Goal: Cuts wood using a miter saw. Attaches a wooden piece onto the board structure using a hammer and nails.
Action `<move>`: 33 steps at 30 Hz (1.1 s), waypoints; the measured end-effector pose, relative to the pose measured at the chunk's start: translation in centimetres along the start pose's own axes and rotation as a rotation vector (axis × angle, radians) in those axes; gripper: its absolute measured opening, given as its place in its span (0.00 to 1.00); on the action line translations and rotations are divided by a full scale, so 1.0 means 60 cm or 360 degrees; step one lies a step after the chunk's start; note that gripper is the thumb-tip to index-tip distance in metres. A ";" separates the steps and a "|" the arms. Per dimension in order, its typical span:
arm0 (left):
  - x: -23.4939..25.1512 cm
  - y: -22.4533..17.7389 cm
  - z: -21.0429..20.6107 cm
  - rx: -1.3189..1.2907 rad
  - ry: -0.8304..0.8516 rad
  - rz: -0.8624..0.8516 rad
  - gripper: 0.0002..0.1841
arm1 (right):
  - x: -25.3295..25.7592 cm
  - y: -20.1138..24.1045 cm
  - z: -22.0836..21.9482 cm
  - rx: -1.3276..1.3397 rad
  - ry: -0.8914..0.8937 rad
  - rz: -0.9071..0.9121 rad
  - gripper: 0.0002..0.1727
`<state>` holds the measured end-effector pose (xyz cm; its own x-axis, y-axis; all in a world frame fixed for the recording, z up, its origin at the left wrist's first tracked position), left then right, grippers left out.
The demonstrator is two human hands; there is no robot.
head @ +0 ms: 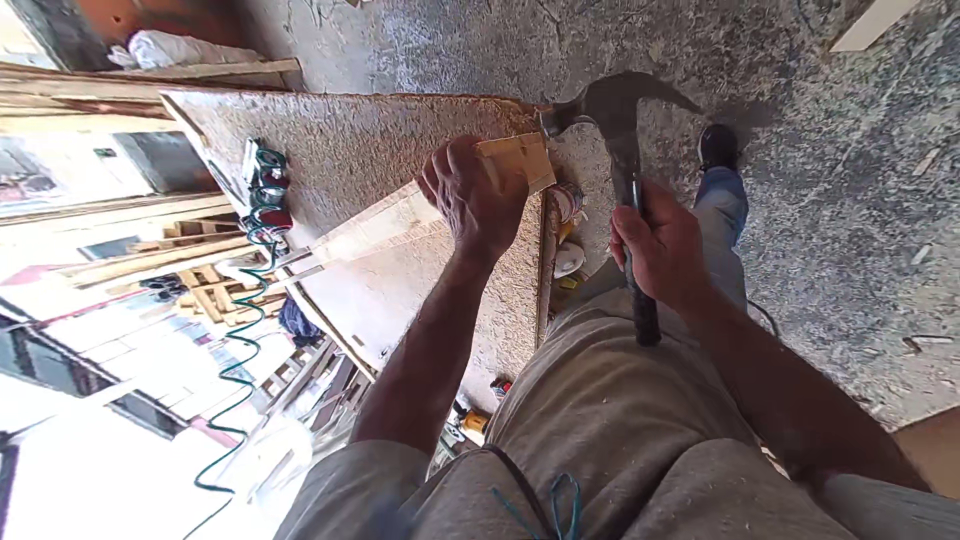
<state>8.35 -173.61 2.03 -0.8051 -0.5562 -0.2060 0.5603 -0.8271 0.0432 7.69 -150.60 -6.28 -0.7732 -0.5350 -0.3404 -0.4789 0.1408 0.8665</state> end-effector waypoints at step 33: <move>0.001 -0.005 0.004 -0.0026 0.0073 -0.0013 0.34 | 0.032 0.091 -0.029 -0.0893 0.0069 0.0360 0.28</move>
<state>8.11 -173.39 2.22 -0.8001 -0.5449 -0.2509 0.5574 -0.8299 0.0252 4.35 -152.32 -1.55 -0.8069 -0.5782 -0.1205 -0.0032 -0.1997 0.9799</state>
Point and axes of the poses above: each hand's wrist, its own x-axis towards the middle knuckle, its own z-axis out of the back of the hand, y = z × x, the point moved 6 cm from there along x, towards the middle knuckle, and after that the axes turned 3 degrees about z, right-handed, at the moved point
